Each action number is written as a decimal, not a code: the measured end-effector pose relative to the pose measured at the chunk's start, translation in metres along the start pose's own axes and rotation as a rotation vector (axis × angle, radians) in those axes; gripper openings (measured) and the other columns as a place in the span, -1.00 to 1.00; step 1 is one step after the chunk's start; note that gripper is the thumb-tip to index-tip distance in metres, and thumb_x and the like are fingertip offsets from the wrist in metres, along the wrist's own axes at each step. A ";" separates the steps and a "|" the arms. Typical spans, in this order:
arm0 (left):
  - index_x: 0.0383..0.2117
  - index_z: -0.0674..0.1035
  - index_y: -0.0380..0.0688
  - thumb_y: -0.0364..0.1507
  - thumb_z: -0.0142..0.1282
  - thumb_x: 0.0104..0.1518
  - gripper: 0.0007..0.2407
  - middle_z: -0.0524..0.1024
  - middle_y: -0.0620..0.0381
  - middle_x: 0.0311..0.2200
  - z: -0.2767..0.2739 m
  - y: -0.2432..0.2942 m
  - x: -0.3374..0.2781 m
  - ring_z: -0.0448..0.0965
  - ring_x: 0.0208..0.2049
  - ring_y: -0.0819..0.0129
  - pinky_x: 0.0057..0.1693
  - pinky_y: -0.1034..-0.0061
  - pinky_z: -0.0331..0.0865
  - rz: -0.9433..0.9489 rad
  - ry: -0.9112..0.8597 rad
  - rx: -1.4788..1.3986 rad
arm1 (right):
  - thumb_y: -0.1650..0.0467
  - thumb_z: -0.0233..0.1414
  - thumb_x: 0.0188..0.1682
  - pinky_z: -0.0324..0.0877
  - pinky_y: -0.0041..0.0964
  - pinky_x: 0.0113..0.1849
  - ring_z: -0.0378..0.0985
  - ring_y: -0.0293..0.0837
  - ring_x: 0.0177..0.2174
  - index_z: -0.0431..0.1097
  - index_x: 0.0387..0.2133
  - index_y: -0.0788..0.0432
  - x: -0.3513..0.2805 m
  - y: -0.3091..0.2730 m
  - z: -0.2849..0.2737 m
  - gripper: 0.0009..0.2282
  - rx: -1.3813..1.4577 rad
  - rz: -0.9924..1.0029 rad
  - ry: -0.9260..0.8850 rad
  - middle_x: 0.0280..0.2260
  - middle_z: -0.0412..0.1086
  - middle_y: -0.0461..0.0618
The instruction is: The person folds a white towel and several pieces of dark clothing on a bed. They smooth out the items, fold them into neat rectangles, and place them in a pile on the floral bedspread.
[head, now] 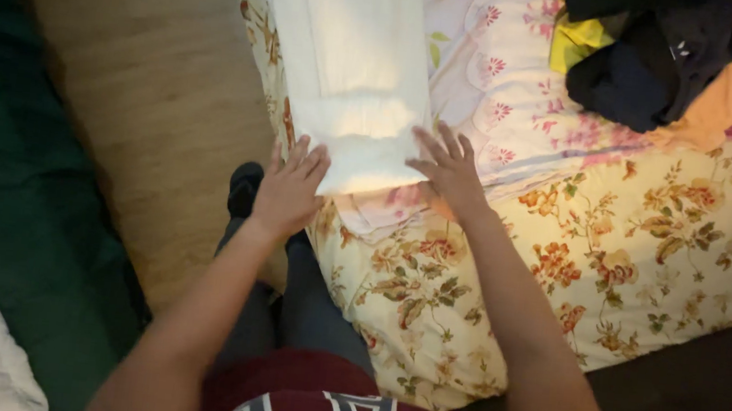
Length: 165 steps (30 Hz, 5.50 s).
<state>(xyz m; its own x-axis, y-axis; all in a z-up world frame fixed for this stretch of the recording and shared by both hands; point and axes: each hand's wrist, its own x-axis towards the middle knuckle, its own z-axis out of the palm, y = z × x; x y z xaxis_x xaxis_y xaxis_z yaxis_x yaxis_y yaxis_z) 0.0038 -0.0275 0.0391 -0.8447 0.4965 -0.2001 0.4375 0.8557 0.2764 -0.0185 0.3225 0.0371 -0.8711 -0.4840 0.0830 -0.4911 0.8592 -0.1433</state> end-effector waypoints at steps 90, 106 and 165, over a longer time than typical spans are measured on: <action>0.16 0.42 0.06 -0.09 0.17 0.09 -0.49 0.40 0.06 0.09 0.033 0.037 -0.034 0.44 0.05 0.01 0.00 0.11 0.33 0.017 0.023 -0.421 | 0.28 0.32 -0.20 0.36 -0.01 -0.23 0.47 0.07 -0.32 0.38 0.13 -0.11 -0.100 -0.070 0.013 -0.45 0.589 0.768 -0.156 -0.28 0.41 0.01; 0.02 0.58 0.00 -0.31 0.54 -0.12 -0.49 0.57 0.02 -0.08 0.058 -0.006 0.001 0.59 -0.11 0.18 -0.06 0.37 0.53 -0.662 -0.231 -1.509 | 0.31 0.27 -0.04 0.55 -0.32 -0.42 0.63 -0.13 -0.43 0.34 0.02 0.03 -0.059 -0.062 0.025 -0.62 1.513 1.201 -0.133 -0.36 0.51 0.04; 0.44 -0.15 -0.23 -0.36 0.55 -0.23 0.12 -0.11 -0.55 0.39 0.000 0.074 -0.103 -0.10 0.41 -0.41 0.45 -0.12 -0.09 -0.502 -0.098 -1.400 | 0.32 0.23 -0.33 -0.11 0.44 0.22 -0.05 0.11 0.37 0.12 0.32 -0.42 -0.164 -0.107 0.026 -0.18 -0.029 0.163 -0.292 0.41 0.00 -0.27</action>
<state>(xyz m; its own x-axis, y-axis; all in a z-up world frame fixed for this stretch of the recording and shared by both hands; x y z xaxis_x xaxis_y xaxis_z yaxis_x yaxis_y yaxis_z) 0.1231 -0.0152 0.0799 -0.7652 0.2564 -0.5905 -0.5771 0.1334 0.8057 0.1773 0.3055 0.0134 -0.9038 -0.3635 -0.2258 -0.3489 0.9315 -0.1030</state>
